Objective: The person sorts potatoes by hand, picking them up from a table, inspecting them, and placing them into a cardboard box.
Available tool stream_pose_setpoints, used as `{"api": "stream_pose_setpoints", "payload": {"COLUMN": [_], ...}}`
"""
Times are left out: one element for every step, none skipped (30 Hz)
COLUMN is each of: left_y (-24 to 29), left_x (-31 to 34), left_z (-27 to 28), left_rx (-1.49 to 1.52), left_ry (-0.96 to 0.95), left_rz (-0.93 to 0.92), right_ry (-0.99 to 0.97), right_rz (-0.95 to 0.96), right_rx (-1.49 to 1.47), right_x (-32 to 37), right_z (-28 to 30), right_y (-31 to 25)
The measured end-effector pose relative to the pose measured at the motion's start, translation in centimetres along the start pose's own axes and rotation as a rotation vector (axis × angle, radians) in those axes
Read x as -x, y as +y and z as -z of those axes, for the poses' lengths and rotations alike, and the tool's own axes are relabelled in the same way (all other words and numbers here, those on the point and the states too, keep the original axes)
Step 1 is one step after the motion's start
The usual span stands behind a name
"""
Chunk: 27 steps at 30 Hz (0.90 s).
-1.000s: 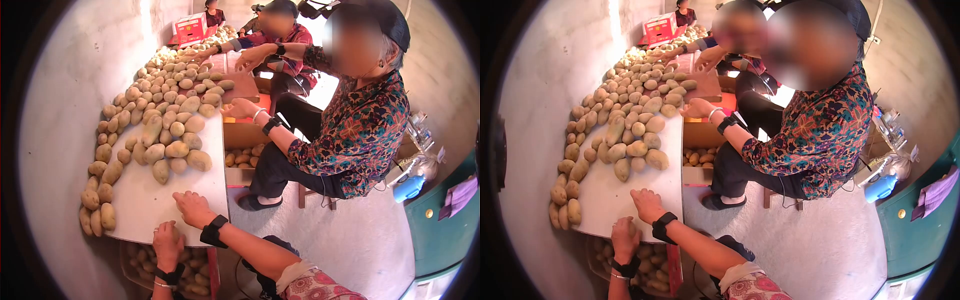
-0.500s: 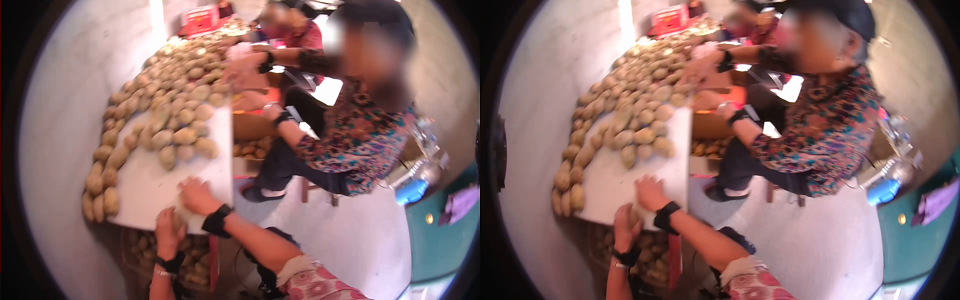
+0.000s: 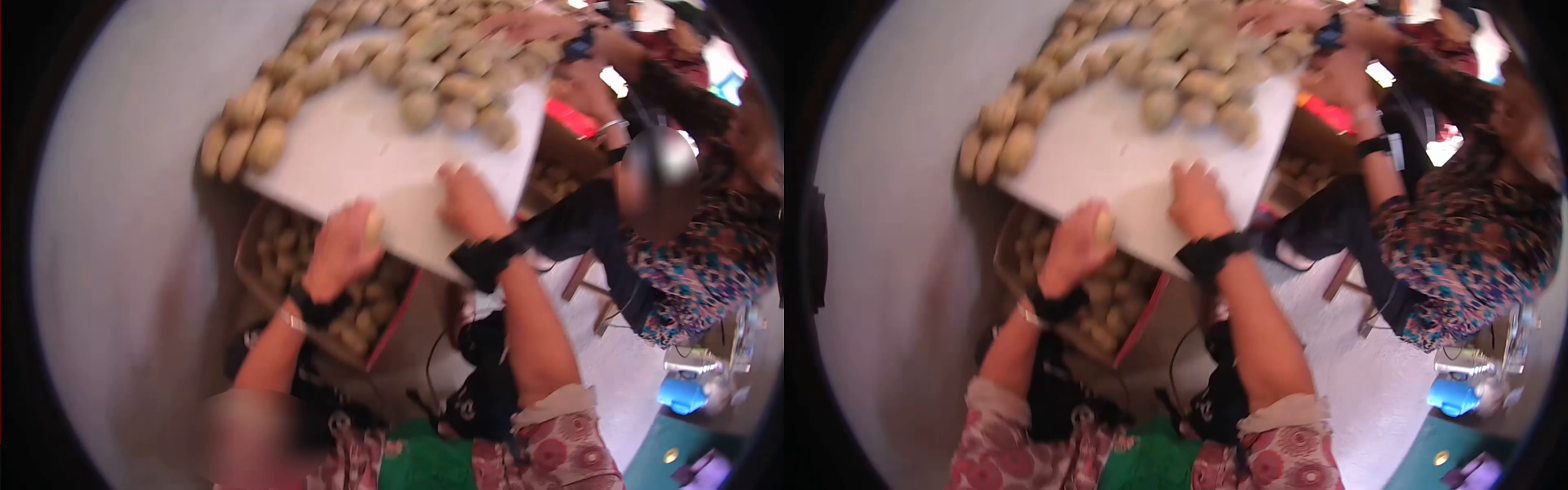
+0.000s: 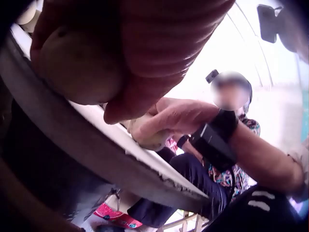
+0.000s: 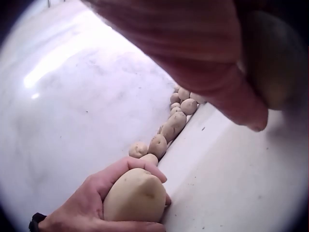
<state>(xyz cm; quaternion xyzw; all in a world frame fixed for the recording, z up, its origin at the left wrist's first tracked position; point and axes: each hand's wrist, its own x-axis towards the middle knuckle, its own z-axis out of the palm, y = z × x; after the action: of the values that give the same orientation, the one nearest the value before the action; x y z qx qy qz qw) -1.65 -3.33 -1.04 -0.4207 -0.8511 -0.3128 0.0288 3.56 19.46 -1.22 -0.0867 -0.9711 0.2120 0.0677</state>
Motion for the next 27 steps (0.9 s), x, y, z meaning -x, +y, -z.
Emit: {"api": "stream_pose_setpoints", "payload": {"left_y": [-0.4,-0.9,-1.5,-2.8,-4.1,-4.9,-5.5,-6.1,-6.5,-6.7,-6.9,-7.2,-7.5,-7.7,-7.8,-7.6,-7.9,-8.8,-9.7,-10.1,-8.4,-7.8,-5.7,-5.4,-5.3,-4.1,-4.2], "left_x": [0.0,0.1,-0.1,-0.3,0.1,0.8,1.3,1.9,2.5,3.3,4.0,4.6,5.1,5.6,6.3,6.8,7.8,8.8,9.2,10.4,10.6,10.4,9.5,9.2,9.0,8.2,8.0], "left_z": [1.2,2.5,3.9,5.7,7.6,9.3,10.7,12.0,12.5,12.8,12.8,12.8,12.7,12.7,12.7,12.7,12.2,11.7,11.3,10.9,10.5,10.0,10.8,11.4,11.2,12.1,12.6], "left_rx": [0.041,0.111,0.175,0.422,0.669,0.895,1.126,1.247,1.24,1.348,1.462,1.478,1.485,1.465,1.441,1.423,1.429,1.426,1.423,1.428,1.414,1.409,1.284,1.205,1.046,0.986,1.039], "left_ry": [-0.006,0.107,0.235,0.357,0.485,0.561,0.635,0.658,0.668,0.653,0.632,0.606,0.604,0.56,0.515,0.496,0.482,0.398,0.323,0.229,0.273,0.249,0.211,0.077,0.076,0.07,0.062], "left_rz": [0.147,0.248,0.329,0.372,0.404,0.497,0.575,0.684,0.686,0.752,0.819,0.861,0.862,0.896,0.934,0.968,0.984,0.946,0.873,0.768,0.759,0.777,0.913,0.991,1.018,0.991,0.938], "right_ry": [-0.002,-0.004,0.014,0.01,0.006,-0.005,-0.007,-0.044,-0.124,-0.229,-0.338,-0.341,-0.372,-0.4,-0.396,-0.388,-0.368,-0.398,-0.329,-0.265,-0.076,-0.087,-0.109,-0.147,-0.099,-0.076,-0.056], "right_rz": [0.002,0.048,0.091,0.094,0.093,0.099,0.099,0.047,0.077,0.131,0.181,0.178,0.177,0.174,0.167,0.186,0.197,0.208,0.182,0.152,-0.019,0.118,0.079,0.099,-0.103,-0.068,-0.062], "right_rx": [-0.085,-0.187,-0.282,-0.452,-0.62,-0.906,-1.189,-1.285,-1.441,-1.655,-1.862,-1.857,-2.055,-2.256,-2.258,-2.37,-2.48,-2.514,-2.499,-2.562,-2.631,-2.555,-2.632,-2.609,-2.532,-2.496,-2.476], "right_x": [0.0,-0.4,-1.0,-1.2,-1.3,-1.2,-1.3,-0.7,-0.9,-1.1,-1.2,-1.2,-1.3,-1.4,-1.6,-1.9,-2.1,-2.5,-2.8,-2.7,-2.5,-2.8,-2.7,-3.2,-3.4,-3.7,-3.7], "right_z": [1.2,1.8,2.4,3.6,4.5,4.9,5.7,6.8,7.0,7.2,7.1,6.9,6.7,6.5,6.2,5.8,5.4,5.1,4.8,4.2,3.4,3.0,3.1,2.9,3.2,3.7,3.9], "right_y": [-1.0,-1.3,-1.8,-2.6,-3.3,-3.9,-4.9,-5.9,-5.7,-5.5,-5.4,-5.7,-6.0,-6.3,-6.5,-6.5,-6.3,-6.1,-5.7,-5.6,-6.1,-5.9,-6.8,-6.9,-7.3,-8.0,-8.8]}}
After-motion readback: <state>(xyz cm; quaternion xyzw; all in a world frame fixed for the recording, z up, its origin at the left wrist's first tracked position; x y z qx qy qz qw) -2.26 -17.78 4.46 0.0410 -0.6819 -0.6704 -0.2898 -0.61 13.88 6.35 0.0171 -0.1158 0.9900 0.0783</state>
